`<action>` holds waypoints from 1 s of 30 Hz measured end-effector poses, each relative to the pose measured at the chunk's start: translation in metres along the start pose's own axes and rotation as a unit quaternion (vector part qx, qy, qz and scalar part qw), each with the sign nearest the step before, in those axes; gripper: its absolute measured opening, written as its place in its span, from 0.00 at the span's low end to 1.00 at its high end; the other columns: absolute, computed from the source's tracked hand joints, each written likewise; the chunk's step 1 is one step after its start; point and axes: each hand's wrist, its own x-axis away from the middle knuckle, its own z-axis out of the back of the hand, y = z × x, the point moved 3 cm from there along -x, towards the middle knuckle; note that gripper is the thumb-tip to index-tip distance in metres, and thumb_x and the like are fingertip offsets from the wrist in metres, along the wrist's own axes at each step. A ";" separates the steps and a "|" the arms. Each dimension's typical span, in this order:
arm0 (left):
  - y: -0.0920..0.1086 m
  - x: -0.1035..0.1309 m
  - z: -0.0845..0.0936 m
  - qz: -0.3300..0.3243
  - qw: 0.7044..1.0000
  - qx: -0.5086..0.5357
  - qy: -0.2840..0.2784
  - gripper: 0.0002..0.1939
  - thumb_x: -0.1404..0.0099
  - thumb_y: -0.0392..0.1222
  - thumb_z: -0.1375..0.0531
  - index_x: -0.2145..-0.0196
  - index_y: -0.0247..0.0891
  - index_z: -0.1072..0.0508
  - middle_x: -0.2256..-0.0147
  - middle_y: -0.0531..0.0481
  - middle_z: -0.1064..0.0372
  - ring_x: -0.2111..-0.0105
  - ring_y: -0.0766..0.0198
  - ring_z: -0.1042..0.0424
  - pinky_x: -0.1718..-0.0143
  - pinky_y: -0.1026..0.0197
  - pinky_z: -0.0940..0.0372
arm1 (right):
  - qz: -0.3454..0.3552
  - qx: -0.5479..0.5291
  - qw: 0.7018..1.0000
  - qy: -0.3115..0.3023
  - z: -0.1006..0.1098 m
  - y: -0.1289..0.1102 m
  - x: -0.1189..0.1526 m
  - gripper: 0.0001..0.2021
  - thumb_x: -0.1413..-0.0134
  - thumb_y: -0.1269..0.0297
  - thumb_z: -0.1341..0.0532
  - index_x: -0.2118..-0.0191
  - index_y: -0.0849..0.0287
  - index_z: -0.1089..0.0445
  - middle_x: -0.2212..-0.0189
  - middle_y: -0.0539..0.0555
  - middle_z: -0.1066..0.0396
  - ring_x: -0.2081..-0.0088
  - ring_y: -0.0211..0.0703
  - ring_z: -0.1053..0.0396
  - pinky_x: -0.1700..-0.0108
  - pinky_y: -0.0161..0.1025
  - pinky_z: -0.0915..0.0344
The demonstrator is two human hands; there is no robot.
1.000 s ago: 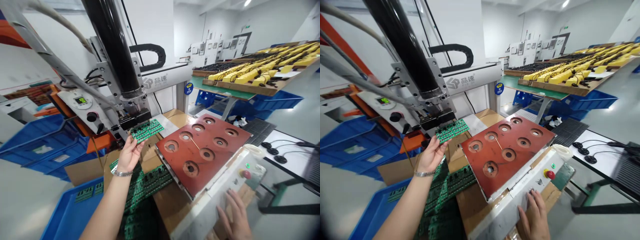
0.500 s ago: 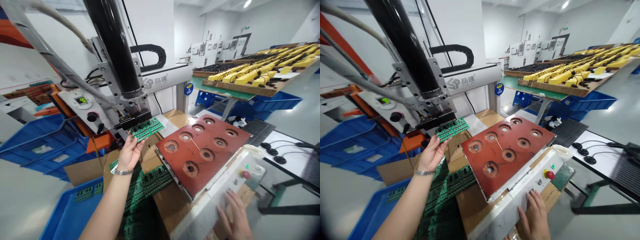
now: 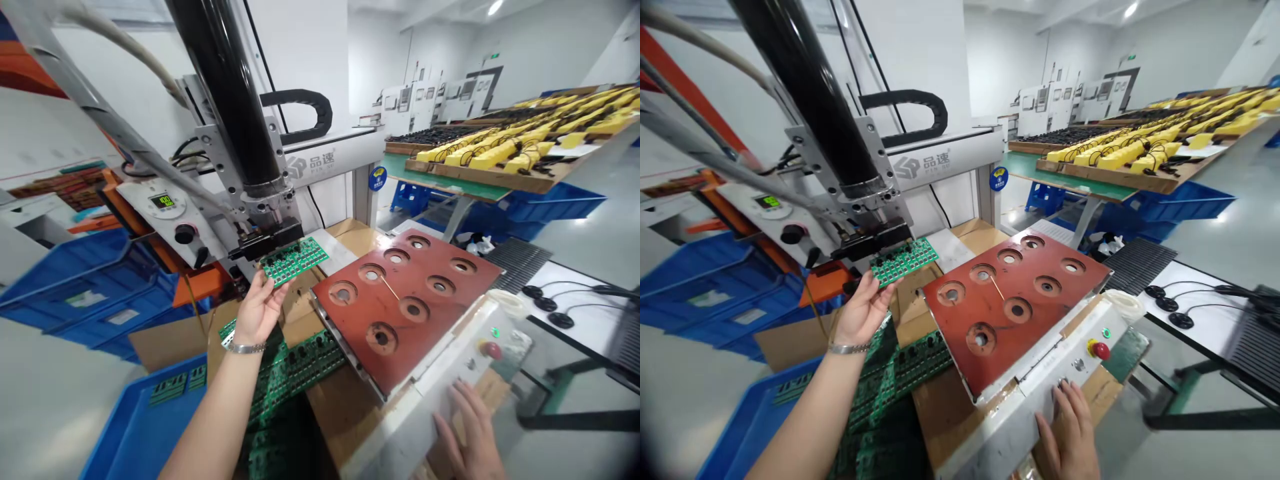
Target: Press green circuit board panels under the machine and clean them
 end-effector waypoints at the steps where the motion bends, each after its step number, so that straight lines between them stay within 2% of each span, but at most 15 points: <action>1: 0.001 0.000 0.000 0.000 1.000 0.000 0.000 0.09 0.42 0.27 0.42 0.68 0.41 0.31 0.65 0.54 0.26 0.58 0.62 0.26 0.61 0.69 0.30 | -0.002 0.001 1.000 0.000 0.000 0.000 0.000 0.25 0.44 0.52 0.47 0.44 0.58 0.45 0.45 0.62 0.44 0.43 0.58 0.45 0.46 0.58 0.41; 15: 0.000 0.001 0.002 -0.001 1.000 0.000 0.007 0.09 0.42 0.27 0.41 0.67 0.40 0.30 0.64 0.52 0.26 0.57 0.62 0.27 0.62 0.70 0.30 | -0.007 -0.007 1.000 -0.001 -0.002 0.001 0.004 0.26 0.44 0.54 0.46 0.42 0.59 0.47 0.43 0.64 0.46 0.42 0.61 0.46 0.46 0.61 0.42; 21: 0.001 0.015 0.010 0.009 1.000 -0.003 0.009 0.16 0.40 0.26 0.44 0.57 0.41 0.29 0.58 0.50 0.25 0.57 0.61 0.26 0.64 0.70 0.30 | -0.008 -0.008 1.000 0.001 -0.003 0.000 0.003 0.26 0.44 0.52 0.47 0.42 0.58 0.47 0.43 0.63 0.47 0.42 0.60 0.47 0.45 0.61 0.44; 30: 0.005 0.017 0.011 0.006 1.000 -0.003 0.007 0.19 0.43 0.27 0.41 0.55 0.44 0.29 0.57 0.51 0.26 0.55 0.60 0.28 0.63 0.70 0.30 | -0.001 -0.008 1.000 -0.003 -0.002 0.002 0.003 0.26 0.45 0.52 0.46 0.43 0.59 0.46 0.44 0.63 0.45 0.43 0.60 0.45 0.46 0.61 0.42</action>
